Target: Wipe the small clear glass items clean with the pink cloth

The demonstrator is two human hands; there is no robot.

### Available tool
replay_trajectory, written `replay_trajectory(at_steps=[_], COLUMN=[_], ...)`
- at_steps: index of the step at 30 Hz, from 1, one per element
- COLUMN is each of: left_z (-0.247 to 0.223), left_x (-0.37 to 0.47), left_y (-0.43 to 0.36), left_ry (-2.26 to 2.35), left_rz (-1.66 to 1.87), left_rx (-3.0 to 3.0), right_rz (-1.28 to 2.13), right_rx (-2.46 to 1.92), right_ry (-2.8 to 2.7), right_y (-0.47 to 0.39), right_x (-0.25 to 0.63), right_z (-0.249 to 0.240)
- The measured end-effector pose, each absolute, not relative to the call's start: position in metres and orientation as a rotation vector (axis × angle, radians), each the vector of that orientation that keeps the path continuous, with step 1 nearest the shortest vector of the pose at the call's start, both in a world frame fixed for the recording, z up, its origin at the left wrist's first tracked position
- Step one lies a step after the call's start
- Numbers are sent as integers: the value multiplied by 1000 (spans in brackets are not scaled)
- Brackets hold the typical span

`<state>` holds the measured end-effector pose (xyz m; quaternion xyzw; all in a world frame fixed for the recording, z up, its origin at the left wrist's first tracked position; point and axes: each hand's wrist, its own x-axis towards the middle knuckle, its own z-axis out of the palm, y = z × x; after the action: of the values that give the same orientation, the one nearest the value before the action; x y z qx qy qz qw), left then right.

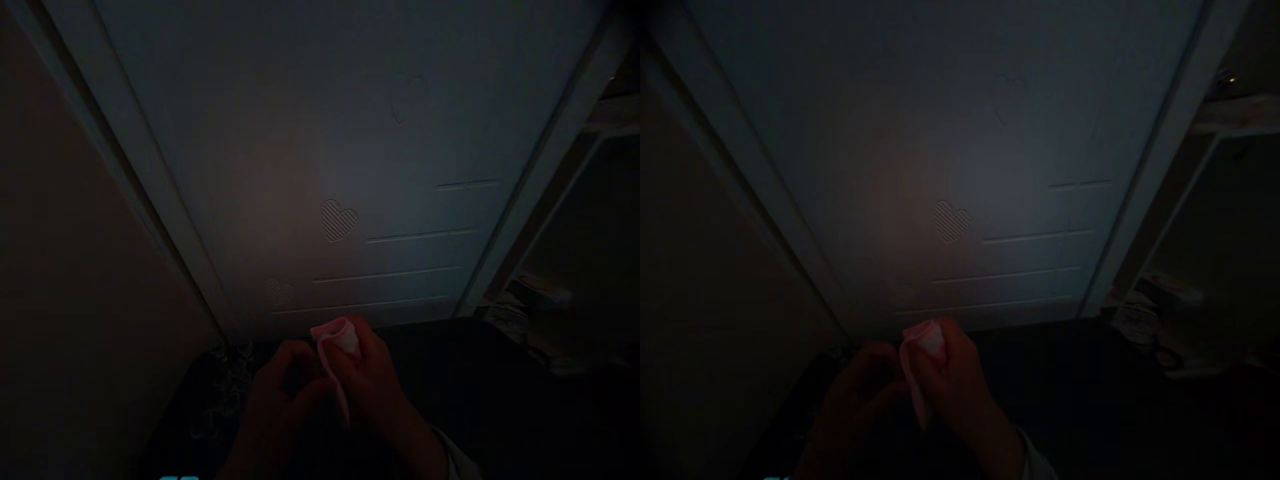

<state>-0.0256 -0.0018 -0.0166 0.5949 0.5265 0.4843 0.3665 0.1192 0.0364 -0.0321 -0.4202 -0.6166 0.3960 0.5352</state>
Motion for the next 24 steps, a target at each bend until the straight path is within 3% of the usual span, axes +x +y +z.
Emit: replay_trajectory(at_steps=[12, 21, 24], left_z=[-31, -14, -11], left_x=[-23, -20, -20], left_y=[-1, -2, -2], left_ry=[1527, 1534, 1490], left_rz=[1175, 1182, 1216], left_rx=[1674, 1578, 1467], right_rz=[863, 1376, 1383], right_rx=[-986, -823, -830], right_ry=[-1507, -1299, -1324], right_y=[46, 45, 43], right_x=[118, 128, 136], right_z=[-51, -40, -31])
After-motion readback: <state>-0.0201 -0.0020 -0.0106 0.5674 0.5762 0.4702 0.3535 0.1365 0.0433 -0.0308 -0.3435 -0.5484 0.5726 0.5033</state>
